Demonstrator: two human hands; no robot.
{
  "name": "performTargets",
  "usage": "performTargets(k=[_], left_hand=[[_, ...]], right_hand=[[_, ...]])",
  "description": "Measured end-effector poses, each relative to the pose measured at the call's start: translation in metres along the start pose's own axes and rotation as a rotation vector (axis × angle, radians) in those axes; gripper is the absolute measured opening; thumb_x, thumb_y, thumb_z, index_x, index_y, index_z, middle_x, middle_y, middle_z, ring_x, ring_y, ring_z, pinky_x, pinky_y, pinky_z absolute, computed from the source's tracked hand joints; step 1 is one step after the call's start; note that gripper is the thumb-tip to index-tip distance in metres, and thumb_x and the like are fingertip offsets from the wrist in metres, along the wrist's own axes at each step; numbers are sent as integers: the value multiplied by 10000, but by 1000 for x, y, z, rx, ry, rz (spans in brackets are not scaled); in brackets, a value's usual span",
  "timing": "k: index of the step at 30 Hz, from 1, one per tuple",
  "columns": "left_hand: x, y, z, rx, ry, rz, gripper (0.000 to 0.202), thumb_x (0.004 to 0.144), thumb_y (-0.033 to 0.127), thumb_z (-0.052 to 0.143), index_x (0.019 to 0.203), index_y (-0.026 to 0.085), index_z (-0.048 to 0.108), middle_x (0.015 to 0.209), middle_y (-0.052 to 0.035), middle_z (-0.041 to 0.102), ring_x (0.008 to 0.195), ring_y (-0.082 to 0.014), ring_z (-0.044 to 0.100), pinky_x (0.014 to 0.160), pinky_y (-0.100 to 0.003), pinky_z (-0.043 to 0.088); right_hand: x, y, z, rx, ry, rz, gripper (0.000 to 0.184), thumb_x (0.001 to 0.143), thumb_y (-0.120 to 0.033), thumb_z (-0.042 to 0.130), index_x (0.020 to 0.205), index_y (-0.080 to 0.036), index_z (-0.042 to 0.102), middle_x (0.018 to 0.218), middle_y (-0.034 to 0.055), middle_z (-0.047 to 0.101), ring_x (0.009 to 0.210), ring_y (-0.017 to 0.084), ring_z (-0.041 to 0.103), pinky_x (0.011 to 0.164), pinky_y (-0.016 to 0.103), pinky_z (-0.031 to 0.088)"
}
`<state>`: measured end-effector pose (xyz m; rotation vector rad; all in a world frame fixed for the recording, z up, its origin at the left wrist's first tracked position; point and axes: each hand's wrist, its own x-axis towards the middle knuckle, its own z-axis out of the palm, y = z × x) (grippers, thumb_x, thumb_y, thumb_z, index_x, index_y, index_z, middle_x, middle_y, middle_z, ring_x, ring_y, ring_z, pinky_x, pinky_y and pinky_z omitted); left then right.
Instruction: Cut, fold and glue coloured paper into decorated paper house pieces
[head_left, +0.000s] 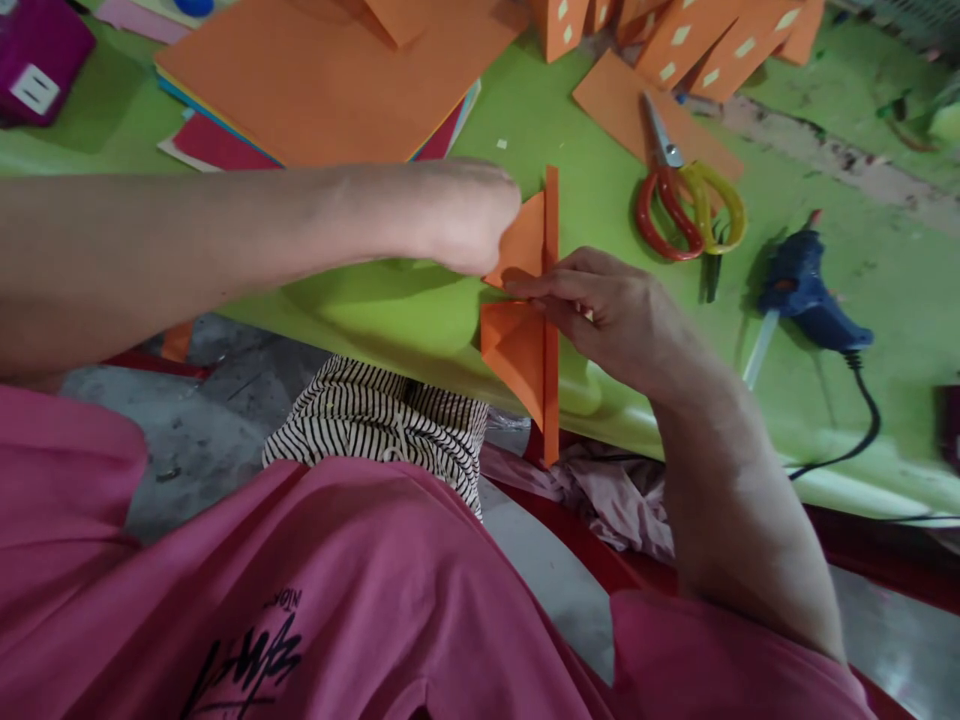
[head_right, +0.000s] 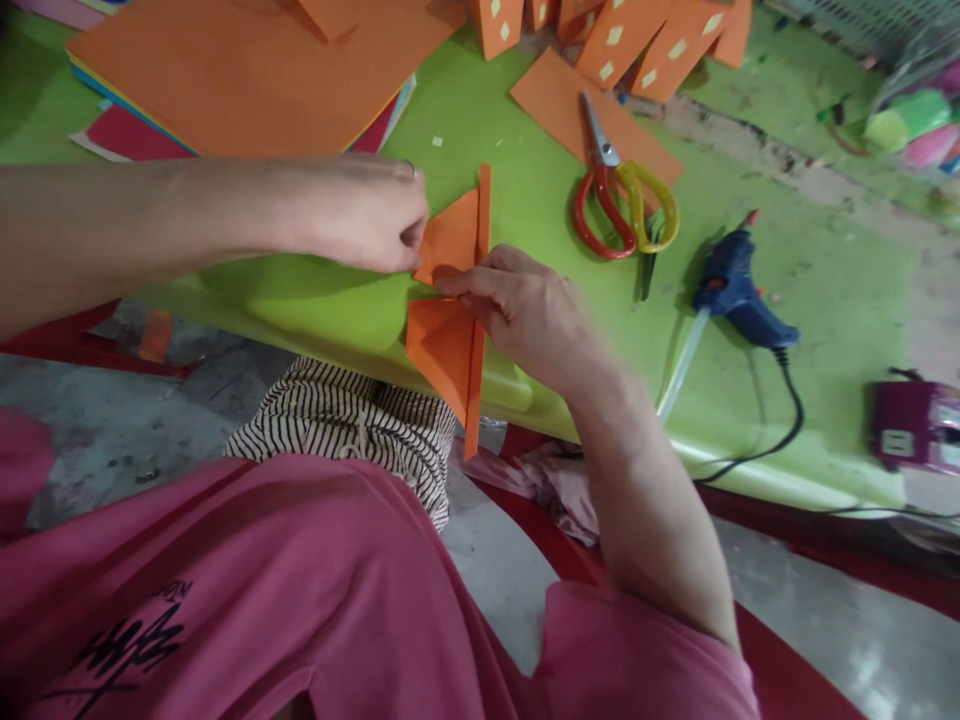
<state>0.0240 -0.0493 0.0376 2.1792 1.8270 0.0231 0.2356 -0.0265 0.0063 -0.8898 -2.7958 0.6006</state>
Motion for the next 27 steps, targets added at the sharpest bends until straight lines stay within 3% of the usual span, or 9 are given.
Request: performTargets(k=[1, 3, 5, 7, 16, 21, 24, 27], left_hand=[[-3, -5, 1, 67, -39, 2, 169, 851, 134, 591, 817, 109, 754, 922, -137, 735, 868, -267, 691, 759, -369, 501], [-10, -15, 6, 6, 69, 159, 272, 921, 106, 488, 1013, 118, 743, 1134, -120, 711, 1046, -260, 670, 898, -374, 503], [-15, -23, 13, -87, 132, 292, 361, 934, 70, 435, 1133, 158, 723, 1245, -72, 688, 1131, -229, 648, 994, -365, 484], [-18, -28, 22, -131, 120, 346, 434, 914, 39, 421, 1194, 201, 711, 1303, -25, 682, 1170, -218, 647, 1030, -361, 480], [-20, -38, 42, -326, 56, 298, 515, 872, 30, 467, 1171, 347, 739, 1365, 68, 672, 1292, -237, 617, 1098, -419, 458], [-20, -42, 42, -391, 36, 277, 467, 885, 64, 525, 1110, 402, 757, 1341, 91, 687, 1293, -203, 614, 1095, -355, 462], [-22, -44, 42, -311, 14, 306, 487, 929, 74, 464, 1200, 390, 717, 1428, 98, 631, 1316, -185, 589, 1106, -348, 442], [-27, -41, 39, -164, -4, 369, 549, 975, 55, 350, 1371, 342, 600, 1539, 66, 524, 1385, -197, 524, 1149, -411, 402]], right_hand=[[-1, -1, 0, -9, 5, -1, 331, 987, -287, 490, 1188, -284, 754, 997, 67, 674, 837, 206, 655, 734, 346, 505], [-3, -3, -1, -25, 5, 2, 339, 996, -297, 480, 1210, -289, 742, 1007, 70, 671, 835, 206, 651, 730, 344, 500], [-5, -5, -2, -42, -6, 11, 349, 1000, -291, 468, 1224, -279, 735, 1010, 76, 669, 825, 206, 648, 717, 342, 491], [-5, -6, -3, -52, -15, 18, 356, 999, -284, 462, 1227, -255, 734, 1002, 85, 668, 820, 208, 646, 711, 344, 486], [-6, -1, -2, -47, -6, -16, 342, 1025, -384, 453, 1213, -311, 729, 987, 60, 670, 794, 182, 636, 692, 328, 488], [-6, -2, -2, -42, -12, -7, 346, 1027, -372, 449, 1213, -294, 730, 993, 66, 668, 799, 187, 645, 705, 338, 502], [-6, -2, -2, -32, -5, -13, 335, 1024, -375, 457, 1208, -306, 728, 991, 65, 671, 807, 190, 643, 716, 342, 508], [-7, -2, -1, -48, -3, -3, 335, 1022, -371, 461, 1223, -308, 721, 998, 66, 671, 794, 187, 639, 705, 337, 504]])
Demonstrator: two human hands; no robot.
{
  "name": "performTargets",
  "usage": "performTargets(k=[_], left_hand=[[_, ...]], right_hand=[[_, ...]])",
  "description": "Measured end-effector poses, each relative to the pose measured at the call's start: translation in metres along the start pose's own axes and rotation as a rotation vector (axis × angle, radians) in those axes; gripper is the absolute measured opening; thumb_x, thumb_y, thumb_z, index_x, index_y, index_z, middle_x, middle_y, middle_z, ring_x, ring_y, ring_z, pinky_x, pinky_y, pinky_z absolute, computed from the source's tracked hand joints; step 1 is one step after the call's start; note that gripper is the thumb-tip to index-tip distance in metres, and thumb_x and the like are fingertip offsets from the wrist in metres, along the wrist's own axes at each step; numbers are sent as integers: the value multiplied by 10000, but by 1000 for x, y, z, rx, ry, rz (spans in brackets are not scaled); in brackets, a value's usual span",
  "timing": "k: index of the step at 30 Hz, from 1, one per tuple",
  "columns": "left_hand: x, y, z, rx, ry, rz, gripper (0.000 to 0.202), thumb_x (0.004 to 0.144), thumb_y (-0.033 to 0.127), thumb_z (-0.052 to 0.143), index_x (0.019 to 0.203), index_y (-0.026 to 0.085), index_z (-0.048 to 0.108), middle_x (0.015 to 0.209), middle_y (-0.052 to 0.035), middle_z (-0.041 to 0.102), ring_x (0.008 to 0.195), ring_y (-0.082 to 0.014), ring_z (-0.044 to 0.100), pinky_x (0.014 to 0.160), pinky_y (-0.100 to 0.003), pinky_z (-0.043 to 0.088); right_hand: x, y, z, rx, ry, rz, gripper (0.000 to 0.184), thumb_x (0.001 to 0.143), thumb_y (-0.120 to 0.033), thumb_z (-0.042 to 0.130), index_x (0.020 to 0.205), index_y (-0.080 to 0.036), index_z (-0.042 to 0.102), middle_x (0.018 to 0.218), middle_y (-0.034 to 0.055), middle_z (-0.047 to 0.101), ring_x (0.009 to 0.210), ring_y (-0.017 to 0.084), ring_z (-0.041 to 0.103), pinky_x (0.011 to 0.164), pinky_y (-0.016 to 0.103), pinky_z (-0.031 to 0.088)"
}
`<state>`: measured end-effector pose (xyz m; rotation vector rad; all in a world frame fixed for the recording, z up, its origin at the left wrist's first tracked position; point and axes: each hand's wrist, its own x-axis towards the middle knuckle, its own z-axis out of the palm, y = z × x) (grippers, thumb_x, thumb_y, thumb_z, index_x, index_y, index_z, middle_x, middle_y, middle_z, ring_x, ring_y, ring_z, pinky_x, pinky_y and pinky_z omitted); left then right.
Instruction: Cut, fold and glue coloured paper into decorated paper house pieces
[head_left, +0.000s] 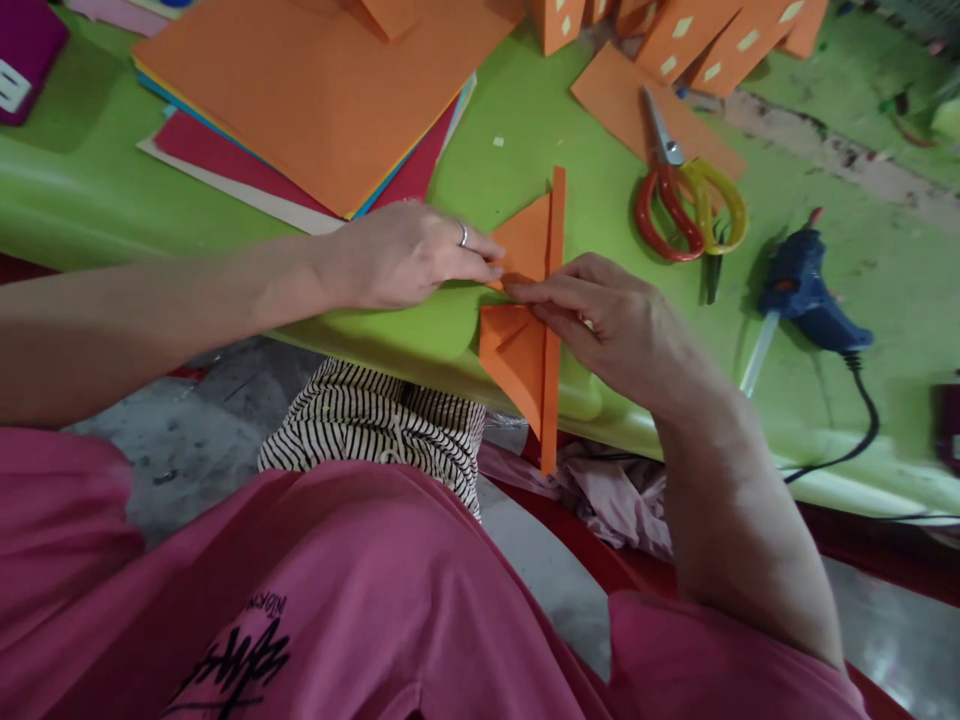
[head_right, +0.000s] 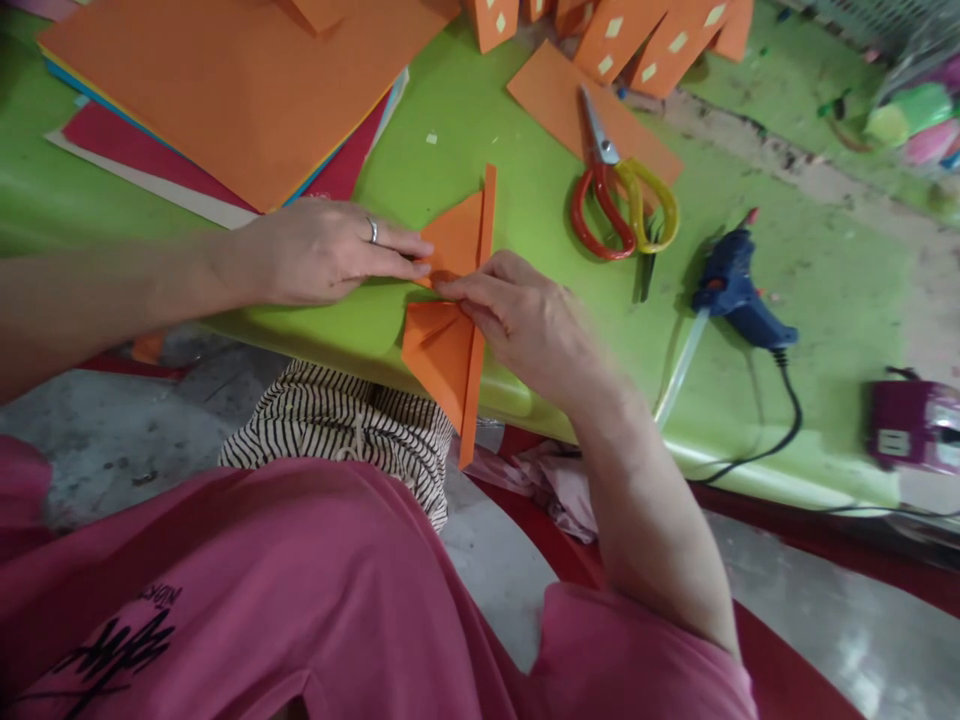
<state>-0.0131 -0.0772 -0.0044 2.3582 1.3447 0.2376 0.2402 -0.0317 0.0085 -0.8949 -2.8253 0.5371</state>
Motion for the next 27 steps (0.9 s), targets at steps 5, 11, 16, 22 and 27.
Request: performTargets(k=[5, 11, 16, 22, 27], left_hand=[[0, 11, -7, 183, -79, 136, 463, 1051, 114, 253, 1408, 81, 545, 1507, -154, 543, 1433, -279, 472, 1196, -513, 331], [-1, -9, -3, 233, -18, 228, 540, 978, 21, 323, 1467, 163, 500, 1517, -86, 547, 1336, -240, 573, 1111, -455, 444], [-1, -5, 4, 298, 39, 219, 546, 983, 27, 269, 1441, 153, 538, 1459, -120, 600, 1261, -268, 614, 1051, -490, 481], [-3, 7, 8, 336, 58, 214, 487, 1015, 75, 278, 1391, 116, 586, 1457, -132, 600, 1309, -283, 594, 1076, -477, 489], [-8, -4, 10, 325, 86, 275, 478, 1008, 76, 300, 1408, 118, 559, 1493, -96, 573, 1361, -239, 561, 1130, -431, 465]], right_hand=[[-3, -4, 0, -86, -18, 16, 343, 1025, -329, 451, 1254, -302, 705, 1056, 72, 669, 816, 183, 646, 686, 310, 489], [-4, -7, 3, -117, -15, 42, 340, 1026, -275, 450, 1253, -285, 703, 1069, 68, 660, 829, 171, 651, 703, 299, 486], [-4, -4, 5, -102, 5, 18, 335, 1025, -264, 446, 1231, -280, 709, 1079, 69, 656, 824, 167, 643, 700, 304, 492], [-6, -11, 4, -187, 10, 48, 341, 1028, -267, 441, 1243, -307, 702, 1063, 56, 655, 789, 159, 636, 656, 293, 470], [-9, -18, 5, -279, 16, 89, 377, 1017, -238, 437, 1282, -326, 690, 1073, 60, 664, 766, 164, 628, 614, 291, 436]])
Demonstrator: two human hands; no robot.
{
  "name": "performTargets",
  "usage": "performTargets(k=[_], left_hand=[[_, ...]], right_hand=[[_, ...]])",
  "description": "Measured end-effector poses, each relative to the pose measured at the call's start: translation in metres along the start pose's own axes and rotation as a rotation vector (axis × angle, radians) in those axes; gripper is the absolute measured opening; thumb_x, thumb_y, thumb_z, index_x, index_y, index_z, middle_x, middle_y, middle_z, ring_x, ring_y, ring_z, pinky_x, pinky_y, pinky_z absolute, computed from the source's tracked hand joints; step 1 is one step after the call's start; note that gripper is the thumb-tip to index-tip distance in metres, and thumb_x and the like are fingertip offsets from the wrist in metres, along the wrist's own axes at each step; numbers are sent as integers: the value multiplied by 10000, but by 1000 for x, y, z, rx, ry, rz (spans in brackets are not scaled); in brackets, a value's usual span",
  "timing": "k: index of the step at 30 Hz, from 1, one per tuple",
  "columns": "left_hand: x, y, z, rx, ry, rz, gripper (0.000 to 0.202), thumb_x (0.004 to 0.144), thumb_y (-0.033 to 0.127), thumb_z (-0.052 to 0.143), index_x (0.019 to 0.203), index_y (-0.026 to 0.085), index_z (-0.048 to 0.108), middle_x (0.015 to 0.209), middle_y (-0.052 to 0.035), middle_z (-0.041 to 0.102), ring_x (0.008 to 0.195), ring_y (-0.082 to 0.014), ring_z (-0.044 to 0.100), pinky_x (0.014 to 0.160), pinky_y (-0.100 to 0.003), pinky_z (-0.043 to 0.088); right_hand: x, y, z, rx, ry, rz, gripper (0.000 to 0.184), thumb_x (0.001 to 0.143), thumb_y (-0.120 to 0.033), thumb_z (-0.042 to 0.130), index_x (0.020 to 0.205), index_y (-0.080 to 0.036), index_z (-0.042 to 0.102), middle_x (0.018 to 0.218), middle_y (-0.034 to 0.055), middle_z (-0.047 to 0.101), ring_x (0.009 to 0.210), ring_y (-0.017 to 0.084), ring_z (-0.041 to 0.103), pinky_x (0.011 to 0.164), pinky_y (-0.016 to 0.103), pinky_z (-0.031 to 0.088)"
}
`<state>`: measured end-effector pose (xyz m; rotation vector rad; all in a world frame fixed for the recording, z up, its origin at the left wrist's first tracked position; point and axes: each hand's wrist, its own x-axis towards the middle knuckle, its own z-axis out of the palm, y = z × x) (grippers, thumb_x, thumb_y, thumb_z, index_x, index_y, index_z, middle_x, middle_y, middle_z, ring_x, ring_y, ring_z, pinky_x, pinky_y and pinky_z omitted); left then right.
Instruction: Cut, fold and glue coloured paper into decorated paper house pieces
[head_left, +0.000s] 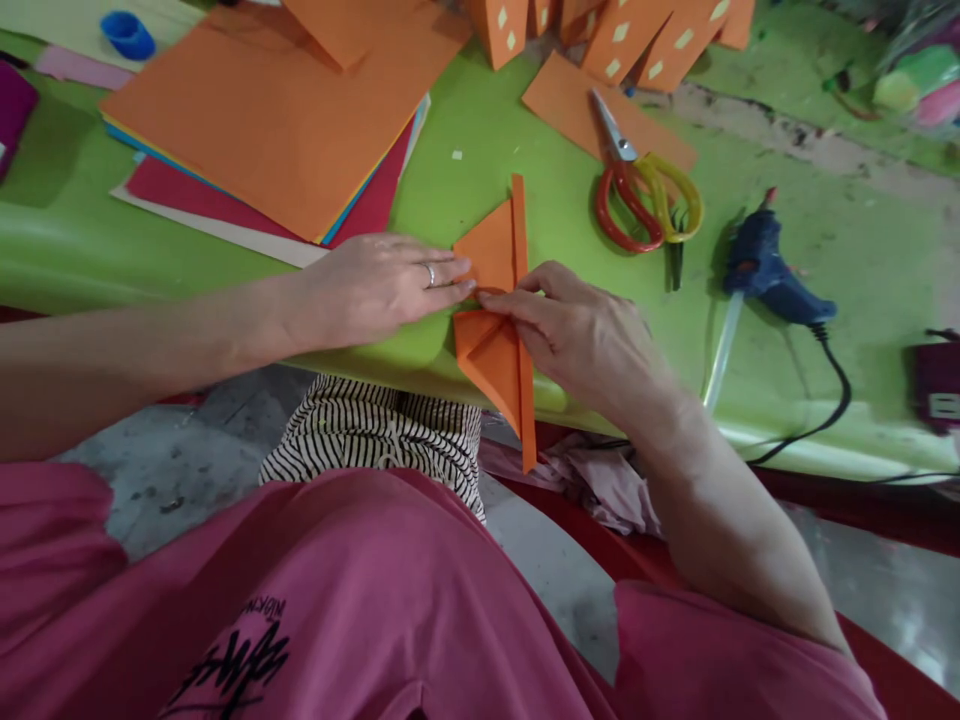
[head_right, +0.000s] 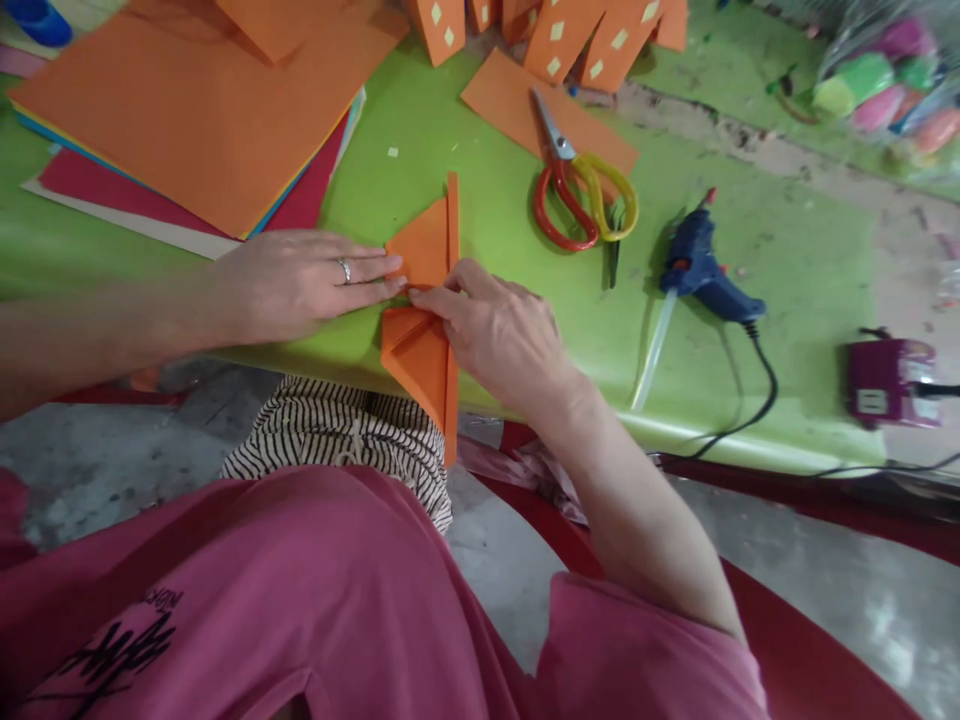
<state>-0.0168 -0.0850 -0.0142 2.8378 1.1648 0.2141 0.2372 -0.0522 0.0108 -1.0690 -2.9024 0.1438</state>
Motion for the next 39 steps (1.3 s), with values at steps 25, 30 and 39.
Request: performTargets(k=[25, 30, 39], left_hand=[[-1, -1, 6, 217, 131, 97, 531, 946, 30, 484, 1419, 247, 589, 1379, -143, 660, 1206, -231, 676, 999, -379, 560], [0, 1, 5, 255, 161, 99, 525, 938, 30, 478, 1409, 226, 597, 1354, -135, 677, 1175, -237, 686, 964, -383, 568], [0, 6, 7, 255, 206, 82, 464, 937, 43, 471, 1334, 193, 657, 1339, -124, 690, 1160, -235, 698, 920, -369, 573]], right_hand=[[-1, 20, 20, 361, 259, -67, 301, 971, -188, 473, 1101, -195, 744, 1046, 109, 693, 935, 201, 672, 811, 351, 566], [-3, 22, 21, 354, 259, -87, 317, 975, -174, 463, 1131, -204, 737, 1041, 104, 695, 952, 201, 658, 828, 356, 562], [-8, 26, 19, 134, 159, -152, 423, 997, -154, 429, 1322, -274, 672, 1102, 106, 669, 961, 198, 611, 820, 342, 540]])
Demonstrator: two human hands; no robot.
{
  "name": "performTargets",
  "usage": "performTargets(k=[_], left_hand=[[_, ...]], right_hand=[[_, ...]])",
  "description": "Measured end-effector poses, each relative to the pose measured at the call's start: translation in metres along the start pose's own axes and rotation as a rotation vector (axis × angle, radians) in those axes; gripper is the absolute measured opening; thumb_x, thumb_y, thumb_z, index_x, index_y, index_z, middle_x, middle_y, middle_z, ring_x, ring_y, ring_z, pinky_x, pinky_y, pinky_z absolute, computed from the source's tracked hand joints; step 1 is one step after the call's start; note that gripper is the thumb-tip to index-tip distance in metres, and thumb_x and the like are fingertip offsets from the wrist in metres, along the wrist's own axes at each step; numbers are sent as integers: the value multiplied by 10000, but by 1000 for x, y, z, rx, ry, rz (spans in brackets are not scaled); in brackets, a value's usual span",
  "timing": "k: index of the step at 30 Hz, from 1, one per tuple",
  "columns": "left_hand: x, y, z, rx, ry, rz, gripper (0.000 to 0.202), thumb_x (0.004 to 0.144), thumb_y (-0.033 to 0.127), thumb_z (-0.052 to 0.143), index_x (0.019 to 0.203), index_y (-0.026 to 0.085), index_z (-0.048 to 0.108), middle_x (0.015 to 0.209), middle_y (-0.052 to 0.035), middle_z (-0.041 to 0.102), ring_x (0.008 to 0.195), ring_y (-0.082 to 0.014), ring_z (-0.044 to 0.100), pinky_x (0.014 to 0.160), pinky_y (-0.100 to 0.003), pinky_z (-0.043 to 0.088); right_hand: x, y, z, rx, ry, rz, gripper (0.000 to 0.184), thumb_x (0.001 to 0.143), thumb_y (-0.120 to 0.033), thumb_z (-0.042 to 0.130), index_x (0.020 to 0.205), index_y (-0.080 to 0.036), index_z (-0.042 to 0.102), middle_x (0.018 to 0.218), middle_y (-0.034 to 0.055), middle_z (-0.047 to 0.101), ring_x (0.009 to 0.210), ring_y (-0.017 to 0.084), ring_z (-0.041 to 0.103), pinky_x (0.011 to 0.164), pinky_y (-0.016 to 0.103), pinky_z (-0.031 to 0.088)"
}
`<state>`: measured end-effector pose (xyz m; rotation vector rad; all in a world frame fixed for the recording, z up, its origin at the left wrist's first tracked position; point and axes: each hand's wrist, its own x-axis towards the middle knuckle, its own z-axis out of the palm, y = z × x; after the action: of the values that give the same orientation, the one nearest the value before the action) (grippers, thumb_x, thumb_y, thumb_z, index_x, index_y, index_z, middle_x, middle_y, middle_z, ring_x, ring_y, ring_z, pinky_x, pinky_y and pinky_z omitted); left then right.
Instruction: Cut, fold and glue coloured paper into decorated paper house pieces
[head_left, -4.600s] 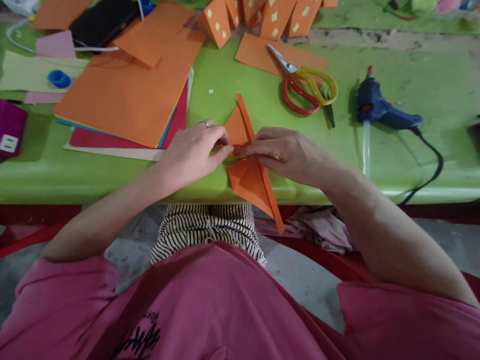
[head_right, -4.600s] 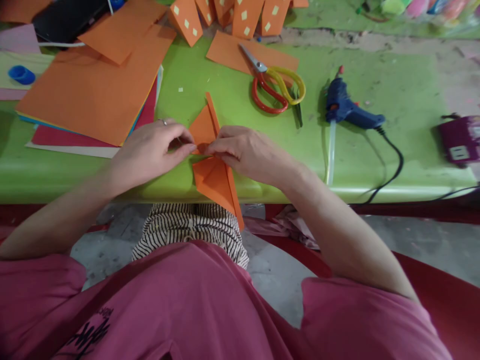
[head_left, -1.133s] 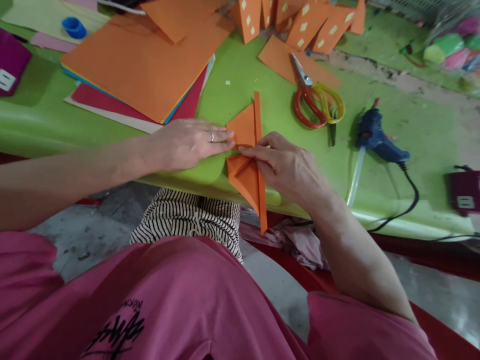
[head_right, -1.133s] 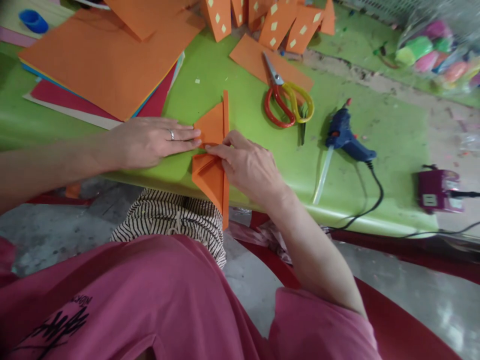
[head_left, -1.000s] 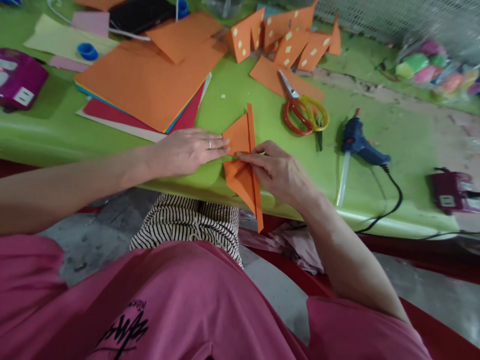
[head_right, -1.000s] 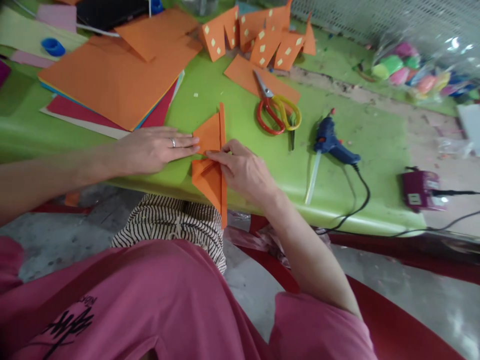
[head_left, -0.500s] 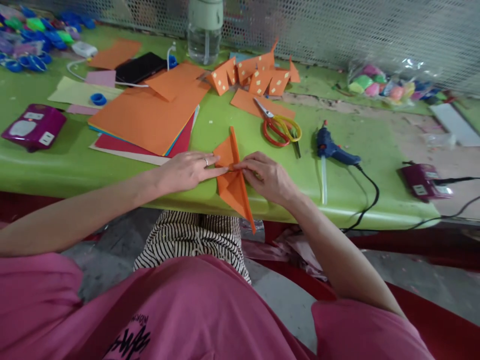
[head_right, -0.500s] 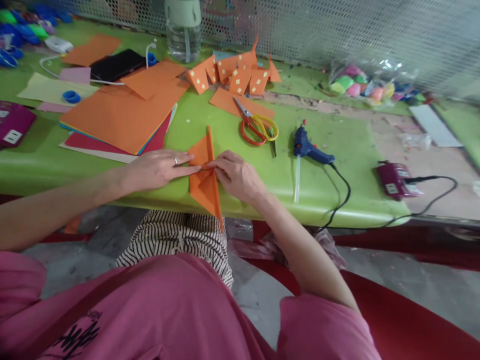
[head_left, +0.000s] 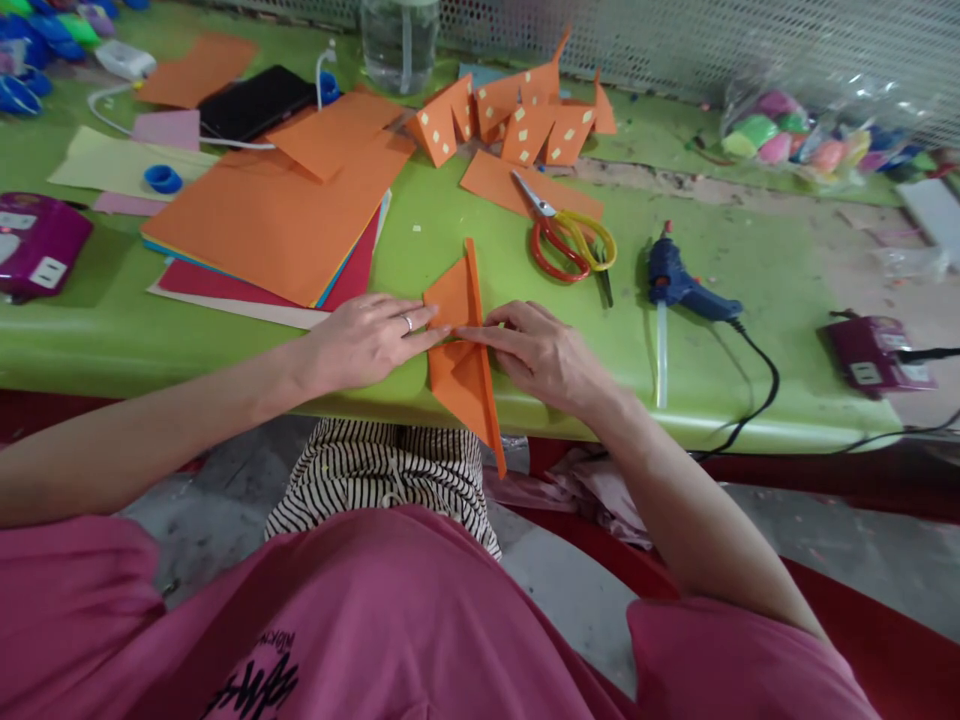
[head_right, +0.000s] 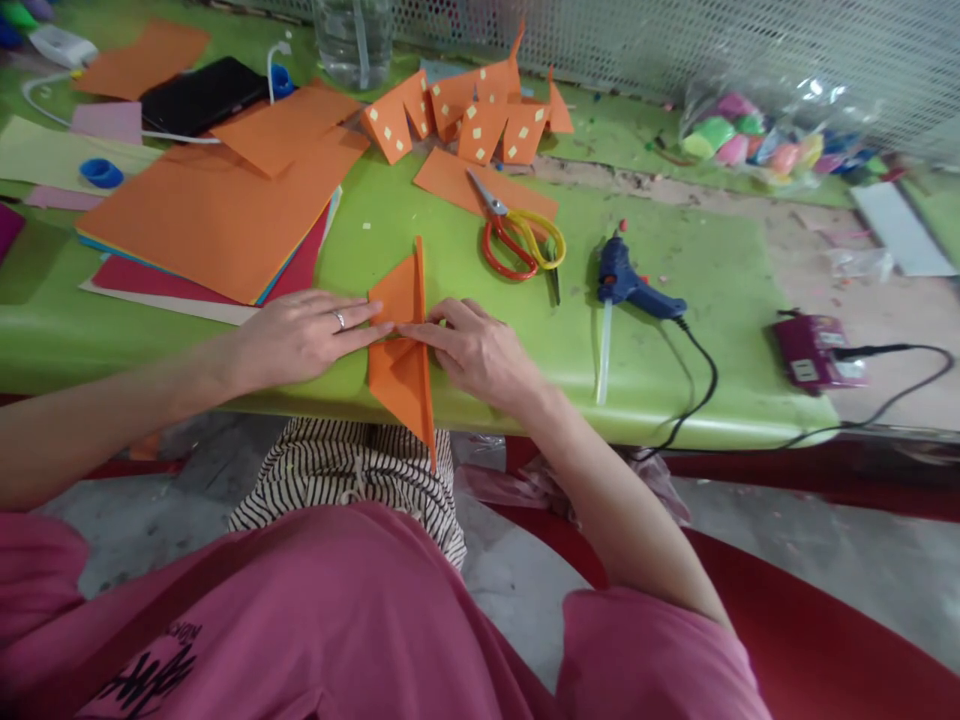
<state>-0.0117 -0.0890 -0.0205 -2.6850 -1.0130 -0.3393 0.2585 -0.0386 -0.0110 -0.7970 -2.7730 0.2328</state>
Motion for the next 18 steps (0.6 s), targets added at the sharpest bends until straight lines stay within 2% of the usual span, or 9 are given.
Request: performTargets(k=[11, 18], left_hand=[[1, 1, 0, 60, 27, 38, 431, 958, 58, 461, 1337, 141, 648, 1325, -142, 695, 1127, -250, 717, 895, -372, 584], [1, 3, -1, 49, 13, 24, 413, 979, 79, 458, 1342, 144, 644, 1338, -139, 688, 1134, -244, 712, 921, -361, 570]], right_hand=[[-1, 2, -4, -219, -48, -76, 444, 1006, -137, 426, 1342, -324, 649, 1075, 67, 690, 886, 164, 592, 691, 271, 494], [-3, 1, -5, -265, -51, -99, 446, 992, -102, 432, 1340, -287, 641, 1076, 76, 704, 891, 175, 607, 668, 282, 512]])
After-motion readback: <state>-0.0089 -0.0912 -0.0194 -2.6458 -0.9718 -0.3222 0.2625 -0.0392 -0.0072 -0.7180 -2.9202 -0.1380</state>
